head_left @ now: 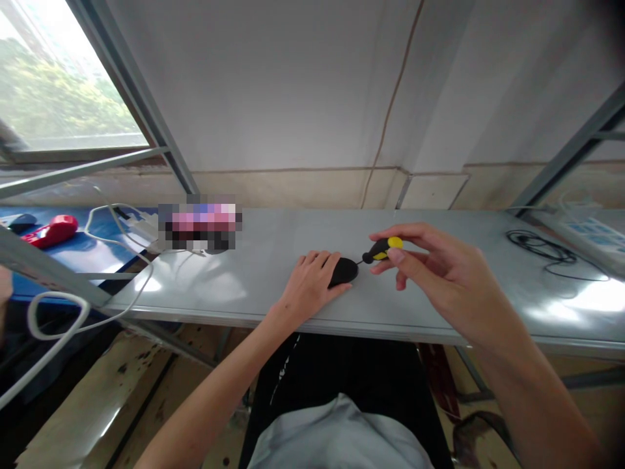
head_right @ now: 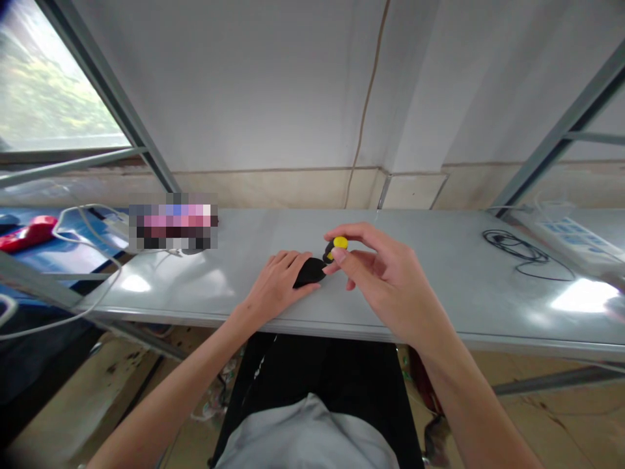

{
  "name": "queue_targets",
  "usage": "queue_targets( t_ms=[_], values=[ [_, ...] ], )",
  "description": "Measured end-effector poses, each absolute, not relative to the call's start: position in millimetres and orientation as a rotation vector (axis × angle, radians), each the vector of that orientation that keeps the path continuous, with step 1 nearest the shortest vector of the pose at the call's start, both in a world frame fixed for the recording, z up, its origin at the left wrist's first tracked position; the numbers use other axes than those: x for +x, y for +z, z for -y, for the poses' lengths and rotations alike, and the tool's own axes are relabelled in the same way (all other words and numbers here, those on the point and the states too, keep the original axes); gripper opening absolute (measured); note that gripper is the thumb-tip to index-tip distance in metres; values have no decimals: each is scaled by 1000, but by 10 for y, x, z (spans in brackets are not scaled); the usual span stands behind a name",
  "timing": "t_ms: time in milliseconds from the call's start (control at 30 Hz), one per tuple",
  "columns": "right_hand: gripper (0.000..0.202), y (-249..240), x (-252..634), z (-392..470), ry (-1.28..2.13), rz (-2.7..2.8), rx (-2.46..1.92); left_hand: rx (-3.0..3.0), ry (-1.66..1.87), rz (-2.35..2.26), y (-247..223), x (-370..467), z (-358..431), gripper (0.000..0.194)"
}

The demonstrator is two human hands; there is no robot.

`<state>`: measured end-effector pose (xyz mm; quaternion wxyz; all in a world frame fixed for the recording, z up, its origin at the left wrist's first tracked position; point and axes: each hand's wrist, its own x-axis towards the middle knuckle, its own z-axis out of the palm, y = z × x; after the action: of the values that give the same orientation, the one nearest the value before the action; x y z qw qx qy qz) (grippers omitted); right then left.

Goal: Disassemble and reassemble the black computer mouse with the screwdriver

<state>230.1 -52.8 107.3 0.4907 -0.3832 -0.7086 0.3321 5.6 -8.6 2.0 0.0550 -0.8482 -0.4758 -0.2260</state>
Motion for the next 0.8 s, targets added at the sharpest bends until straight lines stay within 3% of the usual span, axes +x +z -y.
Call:
queue_targets(
  t_ms=[800],
  values=[
    [33,1074,2321,512,779,1739,-990,-2600,-657,1476,96,66,125,51]
  ],
)
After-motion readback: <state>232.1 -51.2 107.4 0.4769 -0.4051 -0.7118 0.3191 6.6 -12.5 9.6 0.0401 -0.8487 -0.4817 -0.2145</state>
